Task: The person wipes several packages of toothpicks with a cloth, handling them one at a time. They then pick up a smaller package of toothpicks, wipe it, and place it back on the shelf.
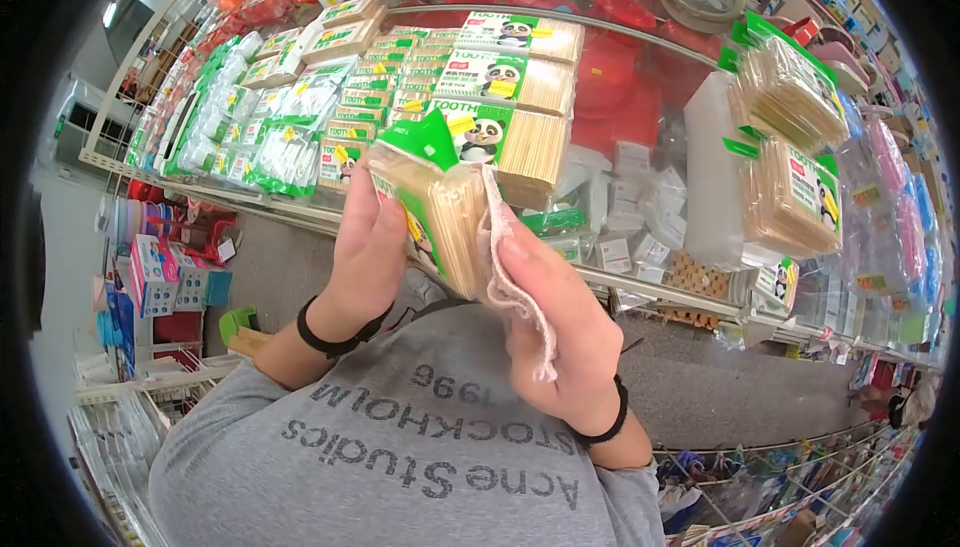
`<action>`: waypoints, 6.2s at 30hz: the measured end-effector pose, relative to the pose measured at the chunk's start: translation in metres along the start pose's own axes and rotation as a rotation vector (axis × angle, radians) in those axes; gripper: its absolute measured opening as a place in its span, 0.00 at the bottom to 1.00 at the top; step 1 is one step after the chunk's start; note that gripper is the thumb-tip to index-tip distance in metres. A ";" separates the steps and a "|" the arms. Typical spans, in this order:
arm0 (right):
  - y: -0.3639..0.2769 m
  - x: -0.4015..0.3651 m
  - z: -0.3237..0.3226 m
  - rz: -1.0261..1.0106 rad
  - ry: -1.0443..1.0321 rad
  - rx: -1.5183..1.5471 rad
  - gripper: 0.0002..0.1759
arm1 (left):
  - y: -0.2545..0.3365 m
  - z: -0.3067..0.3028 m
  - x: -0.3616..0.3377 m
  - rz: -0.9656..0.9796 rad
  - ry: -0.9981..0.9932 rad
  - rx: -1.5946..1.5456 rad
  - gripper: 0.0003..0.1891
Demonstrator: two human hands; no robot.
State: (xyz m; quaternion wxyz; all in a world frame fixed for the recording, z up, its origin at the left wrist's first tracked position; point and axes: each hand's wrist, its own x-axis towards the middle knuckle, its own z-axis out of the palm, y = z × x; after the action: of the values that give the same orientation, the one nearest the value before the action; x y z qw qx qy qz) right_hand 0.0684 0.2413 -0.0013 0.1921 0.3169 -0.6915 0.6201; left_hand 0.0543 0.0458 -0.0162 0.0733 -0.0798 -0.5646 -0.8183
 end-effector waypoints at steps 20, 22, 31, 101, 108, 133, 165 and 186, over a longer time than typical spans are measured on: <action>0.017 -0.022 -0.003 0.088 0.101 0.079 0.18 | 0.013 0.004 -0.012 0.405 -0.156 0.298 0.48; 0.017 -0.024 -0.001 0.074 0.111 0.102 0.18 | 0.012 0.003 -0.012 0.441 -0.175 0.331 0.48; -0.010 -0.014 0.007 0.555 0.121 1.145 0.21 | 0.016 0.007 -0.007 -0.318 0.016 -0.176 0.37; 0.075 -0.017 -0.077 0.245 -0.545 0.203 0.07 | -0.006 0.032 -0.037 -0.520 -0.401 0.330 0.11; 0.080 -0.030 -0.089 0.338 -0.534 0.202 0.09 | -0.021 0.036 -0.038 -0.638 -0.361 0.315 0.10; 0.082 -0.045 -0.077 0.529 -0.338 -0.117 0.11 | -0.020 0.025 0.000 -0.859 -0.446 0.315 0.05; 0.003 -0.016 -0.071 0.772 0.031 -0.483 0.23 | -0.017 0.070 0.040 -0.449 -0.674 -0.143 0.05; 0.051 0.006 -0.065 0.529 -0.180 -0.851 0.26 | -0.041 0.052 0.021 0.253 -0.574 0.891 0.13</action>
State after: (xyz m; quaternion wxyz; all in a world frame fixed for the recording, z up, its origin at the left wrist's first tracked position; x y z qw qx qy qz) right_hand 0.0212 0.3055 -0.0242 0.0804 0.0768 -0.9533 0.2809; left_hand 0.0278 0.1079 -0.0306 0.0409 -0.3286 -0.8401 -0.4297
